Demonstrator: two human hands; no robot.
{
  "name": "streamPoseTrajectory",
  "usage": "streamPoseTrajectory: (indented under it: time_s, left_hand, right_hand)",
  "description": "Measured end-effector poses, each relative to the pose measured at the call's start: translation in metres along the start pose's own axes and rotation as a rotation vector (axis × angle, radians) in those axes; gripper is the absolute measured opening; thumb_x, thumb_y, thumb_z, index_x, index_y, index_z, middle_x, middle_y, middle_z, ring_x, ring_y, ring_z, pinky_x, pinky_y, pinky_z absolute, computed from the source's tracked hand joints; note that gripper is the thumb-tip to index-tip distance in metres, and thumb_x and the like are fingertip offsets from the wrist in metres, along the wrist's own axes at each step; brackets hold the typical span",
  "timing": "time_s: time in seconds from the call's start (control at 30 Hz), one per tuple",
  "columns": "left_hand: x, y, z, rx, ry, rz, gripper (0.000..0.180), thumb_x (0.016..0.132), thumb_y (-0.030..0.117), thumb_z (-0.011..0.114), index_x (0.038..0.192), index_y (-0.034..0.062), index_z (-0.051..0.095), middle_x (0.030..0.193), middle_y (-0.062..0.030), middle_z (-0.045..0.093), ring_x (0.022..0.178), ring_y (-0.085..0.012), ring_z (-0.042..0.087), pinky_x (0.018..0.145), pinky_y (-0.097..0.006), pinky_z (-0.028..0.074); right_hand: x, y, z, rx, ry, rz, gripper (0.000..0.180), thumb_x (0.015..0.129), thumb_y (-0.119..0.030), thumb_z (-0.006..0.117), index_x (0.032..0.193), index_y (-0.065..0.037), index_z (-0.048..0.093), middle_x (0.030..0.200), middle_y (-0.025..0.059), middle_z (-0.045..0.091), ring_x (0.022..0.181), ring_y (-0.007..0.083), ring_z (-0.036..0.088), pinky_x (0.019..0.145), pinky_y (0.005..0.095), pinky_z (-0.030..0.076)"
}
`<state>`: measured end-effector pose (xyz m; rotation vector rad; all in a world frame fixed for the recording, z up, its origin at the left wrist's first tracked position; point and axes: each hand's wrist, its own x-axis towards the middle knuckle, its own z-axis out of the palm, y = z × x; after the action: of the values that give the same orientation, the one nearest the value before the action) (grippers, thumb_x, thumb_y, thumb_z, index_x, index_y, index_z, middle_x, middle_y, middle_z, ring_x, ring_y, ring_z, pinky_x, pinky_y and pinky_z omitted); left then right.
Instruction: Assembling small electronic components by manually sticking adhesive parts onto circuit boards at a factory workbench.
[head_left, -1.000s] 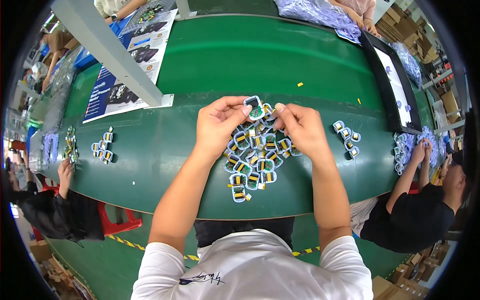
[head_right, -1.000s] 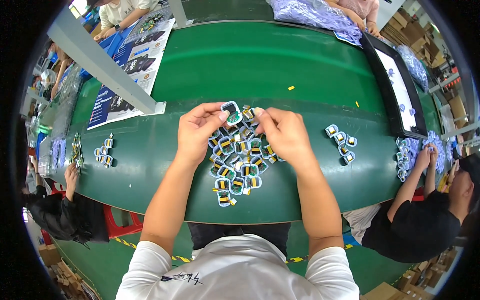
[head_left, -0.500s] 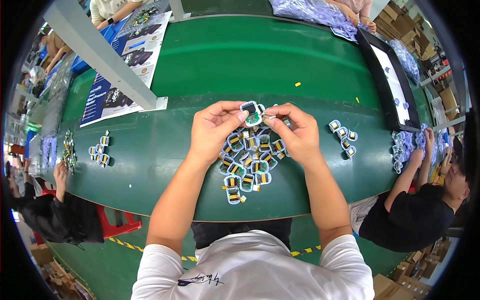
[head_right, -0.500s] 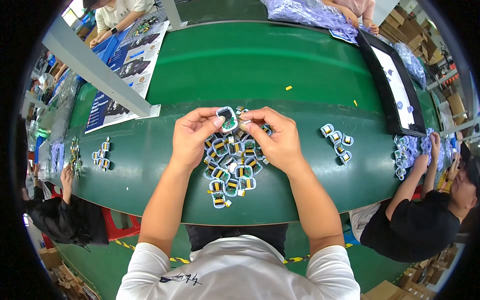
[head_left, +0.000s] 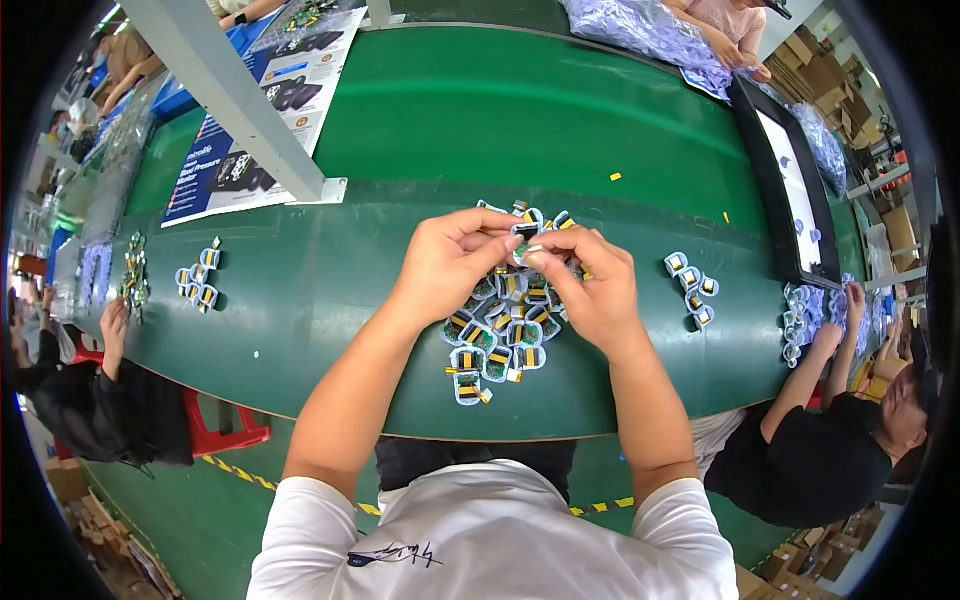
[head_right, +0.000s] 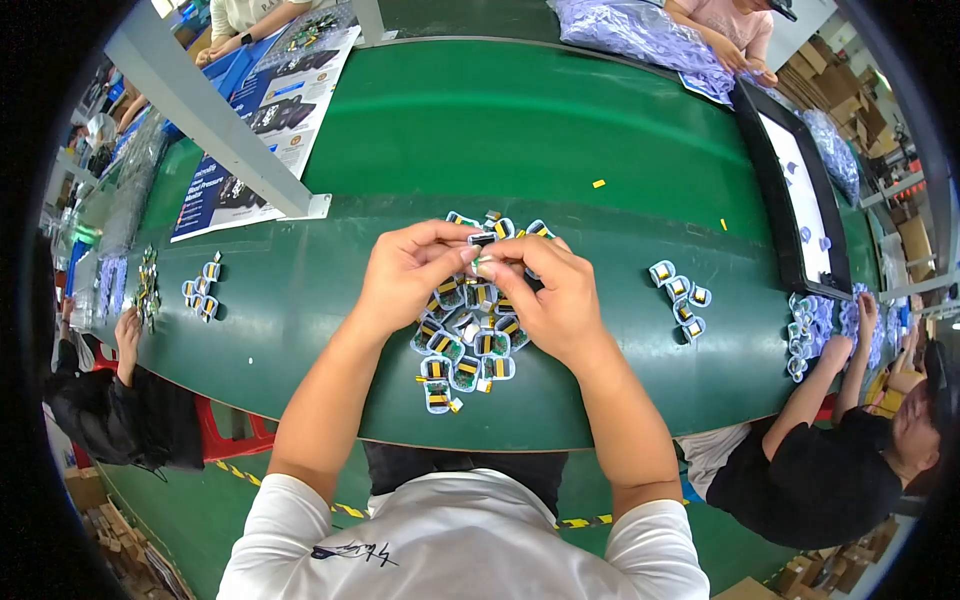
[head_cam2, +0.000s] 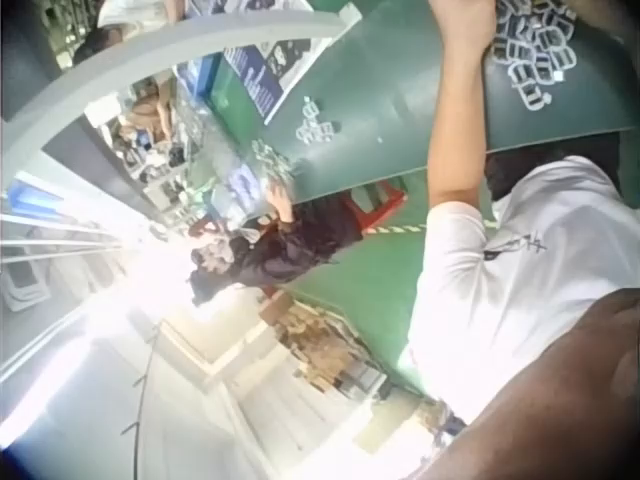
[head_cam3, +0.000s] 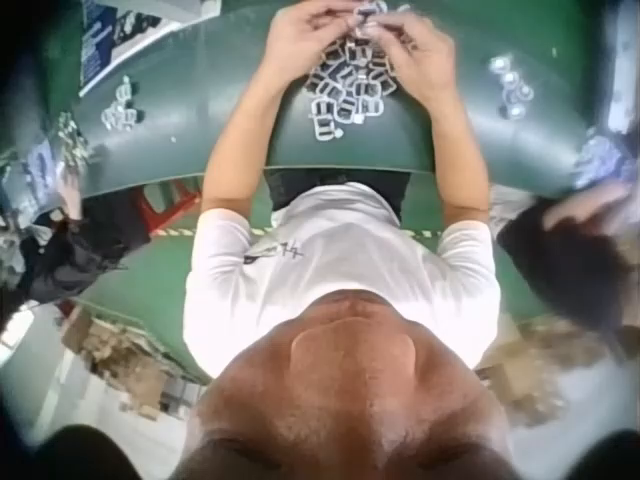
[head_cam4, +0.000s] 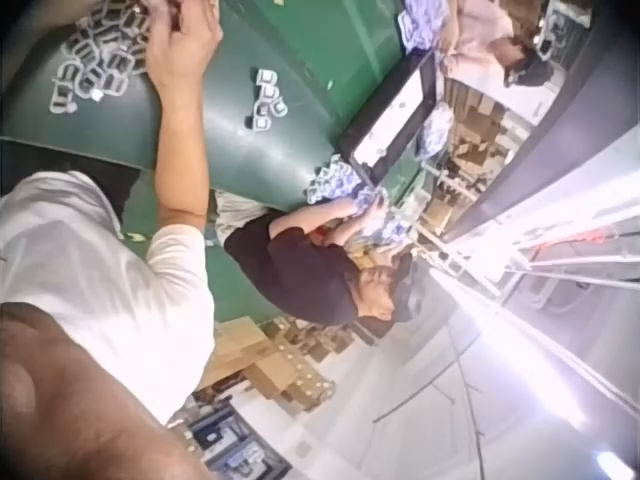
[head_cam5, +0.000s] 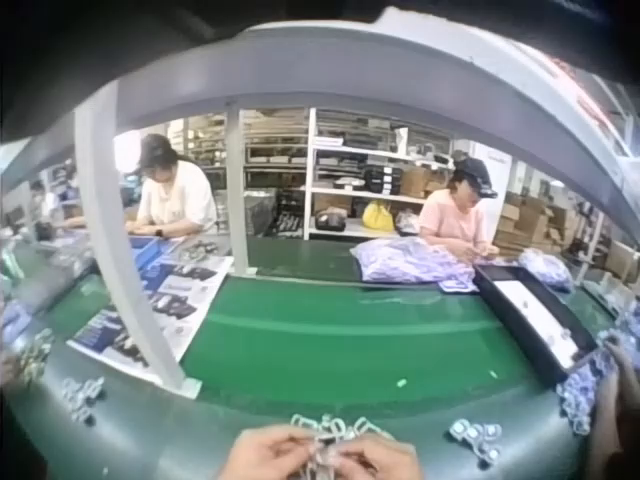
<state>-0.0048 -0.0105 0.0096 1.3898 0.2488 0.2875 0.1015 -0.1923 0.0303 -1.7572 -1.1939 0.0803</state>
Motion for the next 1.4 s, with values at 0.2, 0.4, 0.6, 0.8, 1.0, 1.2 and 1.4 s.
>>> streamPoseTrajectory:
  time_s: [0.2, 0.4, 0.6, 0.8, 1.0, 1.2, 1.4]
  left_hand:
    - [0.003, 0.000, -0.005, -0.002, -0.085, -0.073, 0.026, 0.100, 0.003, 0.071, 0.124, -0.0070, 0.070, 0.107, -0.0126, 0.078, 0.092, -0.0136, 0.074, 0.083, -0.027, 0.060]
    - [0.003, 0.000, -0.004, -0.059, -0.095, -0.102, 0.029, 0.099, 0.003, 0.071, 0.126, -0.0067, 0.070, 0.107, -0.0123, 0.078, 0.091, -0.0146, 0.074, 0.085, -0.029, 0.061]
    - [0.003, 0.002, -0.002, -0.040, -0.069, -0.087, 0.026, 0.101, 0.002, 0.068, 0.125, -0.0078, 0.070, 0.103, -0.0120, 0.078, 0.090, -0.0132, 0.073, 0.082, -0.027, 0.059]
    - [0.001, -0.001, -0.001, -0.017, -0.092, -0.076, 0.025, 0.101, 0.001, 0.067, 0.124, -0.0074, 0.071, 0.101, -0.0111, 0.078, 0.091, -0.0125, 0.072, 0.083, -0.028, 0.059]
    - [0.000, 0.002, -0.001, -0.068, -0.116, -0.053, 0.026, 0.100, -0.001, 0.068, 0.125, -0.0072, 0.071, 0.103, -0.0126, 0.079, 0.093, -0.0139, 0.074, 0.083, -0.028, 0.059]
    - [0.002, 0.003, -0.003, -0.025, -0.118, -0.075, 0.027, 0.098, -0.003, 0.071, 0.124, -0.0078, 0.069, 0.111, -0.0135, 0.078, 0.102, -0.0166, 0.074, 0.090, -0.029, 0.060]
    - [0.002, 0.001, 0.000, -0.096, -0.042, 0.034, 0.025, 0.098, -0.004, 0.070, 0.123, -0.0065, 0.070, 0.120, -0.0135, 0.075, 0.107, -0.0159, 0.073, 0.092, -0.029, 0.060]
  right_hand:
    - [0.000, 0.001, 0.009, 0.073, 0.058, 0.087, 0.011, 0.094, 0.004, 0.072, 0.104, 0.001, 0.075, 0.096, 0.0103, 0.077, 0.086, 0.0146, 0.071, 0.077, 0.0290, 0.056]
    - [0.000, 0.004, 0.000, 0.094, 0.090, 0.117, 0.012, 0.092, 0.002, 0.076, 0.103, 0.000, 0.076, 0.094, 0.0084, 0.077, 0.085, 0.0157, 0.071, 0.077, 0.0300, 0.055]
    - [0.004, 0.004, -0.003, -0.116, 0.121, -0.026, 0.012, 0.085, 0.000, 0.081, 0.096, -0.005, 0.079, 0.091, 0.0067, 0.075, 0.082, 0.0212, 0.068, 0.077, 0.0334, 0.050]
    - [0.006, 0.002, -0.002, -0.295, 0.095, -0.162, 0.013, 0.083, -0.002, 0.082, 0.095, -0.006, 0.078, 0.093, 0.0048, 0.074, 0.081, 0.0197, 0.067, 0.076, 0.0330, 0.046]
    - [0.005, 0.001, 0.002, -0.239, 0.164, -0.104, 0.013, 0.082, -0.002, 0.084, 0.091, -0.006, 0.076, 0.091, 0.0040, 0.072, 0.079, 0.0170, 0.065, 0.072, 0.0315, 0.046]
    - [0.004, 0.000, 0.002, -0.244, 0.180, -0.090, 0.013, 0.085, 0.000, 0.081, 0.095, -0.004, 0.075, 0.095, 0.0071, 0.072, 0.078, 0.0187, 0.065, 0.073, 0.0317, 0.051]
    - [0.003, 0.008, -0.003, -0.129, 0.183, -0.051, 0.019, 0.090, 0.002, 0.076, 0.109, 0.001, 0.075, 0.106, 0.0127, 0.073, 0.092, 0.0223, 0.070, 0.082, 0.0336, 0.057]
